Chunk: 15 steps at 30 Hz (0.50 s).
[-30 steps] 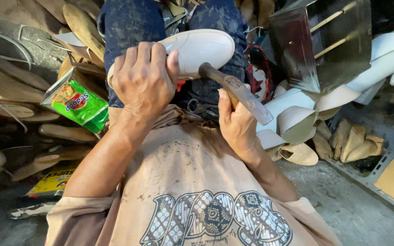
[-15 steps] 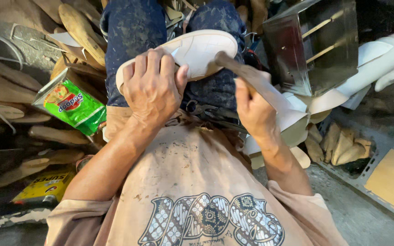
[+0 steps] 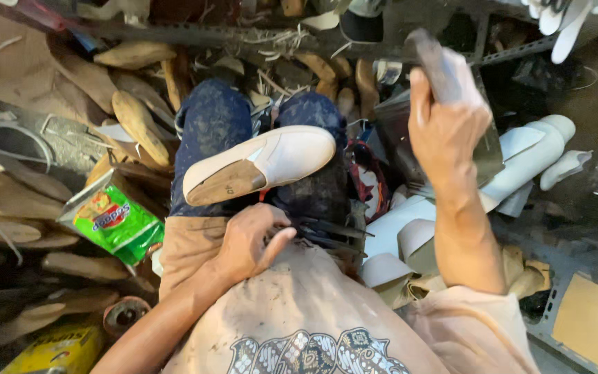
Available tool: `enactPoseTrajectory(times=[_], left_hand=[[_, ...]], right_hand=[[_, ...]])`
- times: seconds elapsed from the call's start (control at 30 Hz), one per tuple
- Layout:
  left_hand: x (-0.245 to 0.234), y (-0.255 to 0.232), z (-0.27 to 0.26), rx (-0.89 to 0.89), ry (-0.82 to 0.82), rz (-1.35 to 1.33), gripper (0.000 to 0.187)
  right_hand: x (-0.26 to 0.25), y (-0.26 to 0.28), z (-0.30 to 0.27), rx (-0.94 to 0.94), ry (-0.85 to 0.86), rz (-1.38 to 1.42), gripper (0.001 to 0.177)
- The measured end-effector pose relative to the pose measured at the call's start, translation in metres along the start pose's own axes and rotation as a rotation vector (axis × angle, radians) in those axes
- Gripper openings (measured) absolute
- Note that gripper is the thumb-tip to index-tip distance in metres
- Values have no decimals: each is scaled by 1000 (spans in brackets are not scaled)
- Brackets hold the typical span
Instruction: The person assembles a shoe by hammering the upper material onto a shoe last and then uses pliers to pull and secure the edges.
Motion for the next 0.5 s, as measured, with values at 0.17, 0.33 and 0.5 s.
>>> enactPoseTrajectory(times=[0.17, 0.33, 0.5], left_hand=[[49, 143, 2, -499, -170, -1129, 53], [9, 149, 32, -434, -366, -1102, 36], [-39, 39, 94, -133, -33, -1536, 113]], right_hand=[[99, -87, 73, -142, 171, 15, 34], [167, -119, 99, -173, 153, -17, 29], [165, -117, 81, -83, -27, -46, 52]])
Point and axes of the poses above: each hand's wrist, its own z-axis towards the middle knuckle, its own x-axis out of the palm, y = z × x, the point moved 8 cm from there along z, towards the middle knuckle, and after that the axes turned 8 degrees about -x, right-handed, at the moved point
